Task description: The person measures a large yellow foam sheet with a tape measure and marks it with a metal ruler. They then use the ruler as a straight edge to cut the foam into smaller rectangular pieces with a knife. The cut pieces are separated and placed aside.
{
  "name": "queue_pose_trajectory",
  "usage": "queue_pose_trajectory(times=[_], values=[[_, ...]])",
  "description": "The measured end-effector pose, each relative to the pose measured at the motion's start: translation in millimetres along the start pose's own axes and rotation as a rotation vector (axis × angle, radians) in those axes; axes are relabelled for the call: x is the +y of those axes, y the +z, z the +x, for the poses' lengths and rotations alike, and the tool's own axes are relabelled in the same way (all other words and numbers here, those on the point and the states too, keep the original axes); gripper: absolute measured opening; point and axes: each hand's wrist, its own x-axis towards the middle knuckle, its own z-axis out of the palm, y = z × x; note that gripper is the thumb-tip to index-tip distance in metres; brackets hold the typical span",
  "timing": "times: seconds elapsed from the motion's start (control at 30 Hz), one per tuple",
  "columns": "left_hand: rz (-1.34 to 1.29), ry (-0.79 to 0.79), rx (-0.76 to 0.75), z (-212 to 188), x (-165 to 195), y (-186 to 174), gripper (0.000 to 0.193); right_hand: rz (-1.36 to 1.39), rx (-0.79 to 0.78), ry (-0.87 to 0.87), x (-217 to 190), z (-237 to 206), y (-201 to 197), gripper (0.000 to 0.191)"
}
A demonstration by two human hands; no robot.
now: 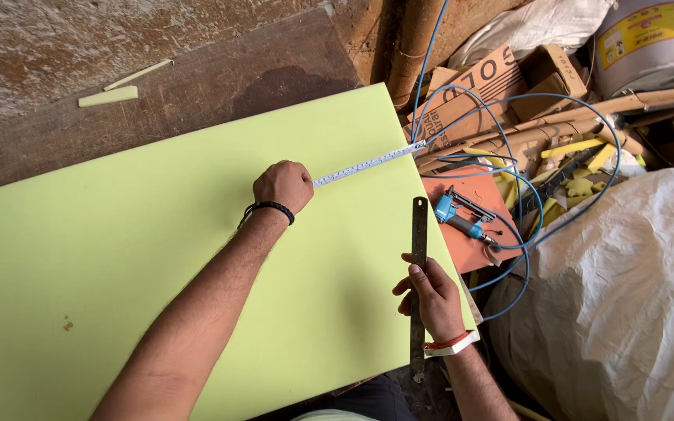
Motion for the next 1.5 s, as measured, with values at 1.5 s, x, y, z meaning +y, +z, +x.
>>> queue_pose_trajectory(times=[1.5], values=[[0.081, 0.205, 0.303, -9, -10, 38, 0.015, -1.283, 0.012, -0.477, -48, 98, 54, 0.056]])
